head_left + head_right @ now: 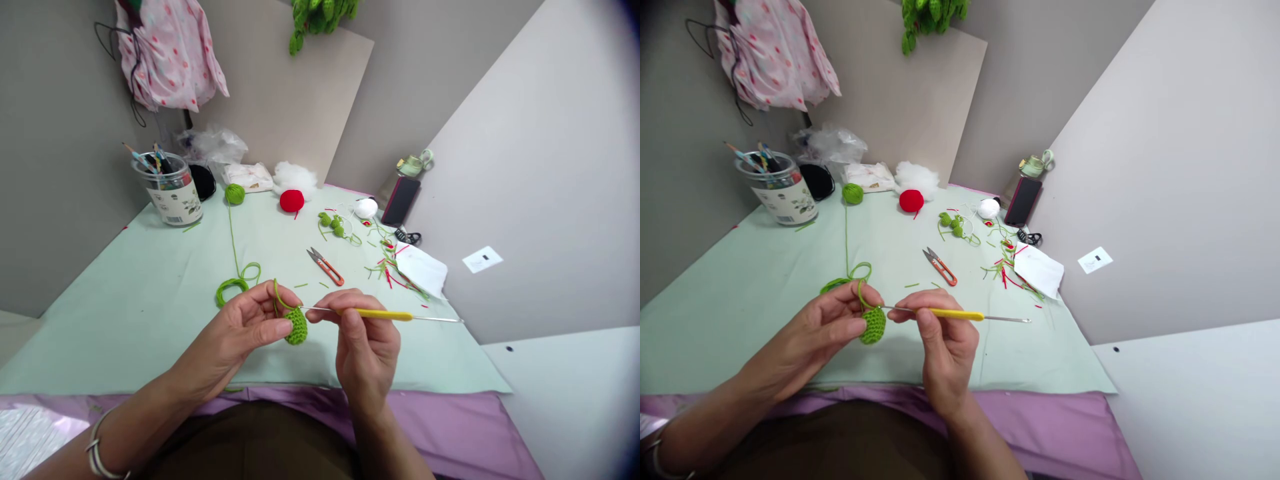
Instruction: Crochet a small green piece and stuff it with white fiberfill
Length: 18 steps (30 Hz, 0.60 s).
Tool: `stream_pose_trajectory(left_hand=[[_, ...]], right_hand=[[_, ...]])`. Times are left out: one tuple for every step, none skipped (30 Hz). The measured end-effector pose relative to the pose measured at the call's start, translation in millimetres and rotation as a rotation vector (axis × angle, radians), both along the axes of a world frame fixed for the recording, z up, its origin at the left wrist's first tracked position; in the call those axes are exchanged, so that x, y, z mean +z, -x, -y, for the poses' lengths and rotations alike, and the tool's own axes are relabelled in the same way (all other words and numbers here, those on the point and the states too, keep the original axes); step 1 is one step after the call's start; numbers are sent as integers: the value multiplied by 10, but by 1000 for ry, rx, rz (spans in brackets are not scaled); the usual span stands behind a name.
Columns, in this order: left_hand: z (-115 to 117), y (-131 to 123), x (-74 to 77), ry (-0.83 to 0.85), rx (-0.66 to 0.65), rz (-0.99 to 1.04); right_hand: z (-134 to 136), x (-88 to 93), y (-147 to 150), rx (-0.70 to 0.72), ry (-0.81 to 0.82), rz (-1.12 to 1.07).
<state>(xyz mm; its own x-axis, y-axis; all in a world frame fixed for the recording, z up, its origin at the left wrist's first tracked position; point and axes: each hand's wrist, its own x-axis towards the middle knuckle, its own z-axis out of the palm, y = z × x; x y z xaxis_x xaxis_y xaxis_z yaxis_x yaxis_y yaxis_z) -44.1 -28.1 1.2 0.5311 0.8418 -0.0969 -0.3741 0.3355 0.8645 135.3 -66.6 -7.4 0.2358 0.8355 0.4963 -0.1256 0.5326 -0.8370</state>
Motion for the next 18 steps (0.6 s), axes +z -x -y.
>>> stream_pose_trajectory(left_hand=[[1, 1, 3, -2, 1, 1], [3, 1, 7, -2, 3, 0], [4, 0, 9, -2, 4, -1], [5, 0, 10, -1, 6, -3], [6, 0, 9, 0, 9, -4], [7, 0, 5, -1, 11, -5], [8, 2, 1, -3, 15, -5], [9, 4, -5, -6, 18, -5], [11, 6, -11, -8, 21, -4], [13, 7, -16, -10, 23, -6], [15, 7, -20, -11, 25, -7], [17, 5, -22, -11, 30, -6], [19, 0, -23, -8, 35, -4], [21, -8, -23, -5, 35, 3], [23, -18, -22, -2, 29, 13], [26, -30, -23, 3, 12, 26], [28, -41, -25, 14, -9, 40], [31, -52, -28, 28, -35, 55]], right_hand=[[1, -1, 1, 0, -2, 9], [2, -4, 2, -3, -8, 19], [3, -8, 3, -8, -16, 30], [4, -12, 4, -14, -26, 40], [6, -16, 5, -20, -35, 51], [9, -19, 5, -25, -42, 63], [12, -21, 3, -31, -50, 76], [16, -20, 1, -42, -60, 94], [20, -18, -2, -58, -75, 126], [25, -15, -6, -83, -99, 172], [31, -12, -8, -110, -132, 232], [36, -10, -8, -138, -169, 302], [40, -9, -3, -164, -207, 369], [42, -12, 6, -188, -240, 422], [41, -17, 20, -209, -263, 455], [38, -24, 38, -230, -273, 466], [32, -33, 57, -248, -274, 462], [25, -42, 76, -267, -275, 444]])
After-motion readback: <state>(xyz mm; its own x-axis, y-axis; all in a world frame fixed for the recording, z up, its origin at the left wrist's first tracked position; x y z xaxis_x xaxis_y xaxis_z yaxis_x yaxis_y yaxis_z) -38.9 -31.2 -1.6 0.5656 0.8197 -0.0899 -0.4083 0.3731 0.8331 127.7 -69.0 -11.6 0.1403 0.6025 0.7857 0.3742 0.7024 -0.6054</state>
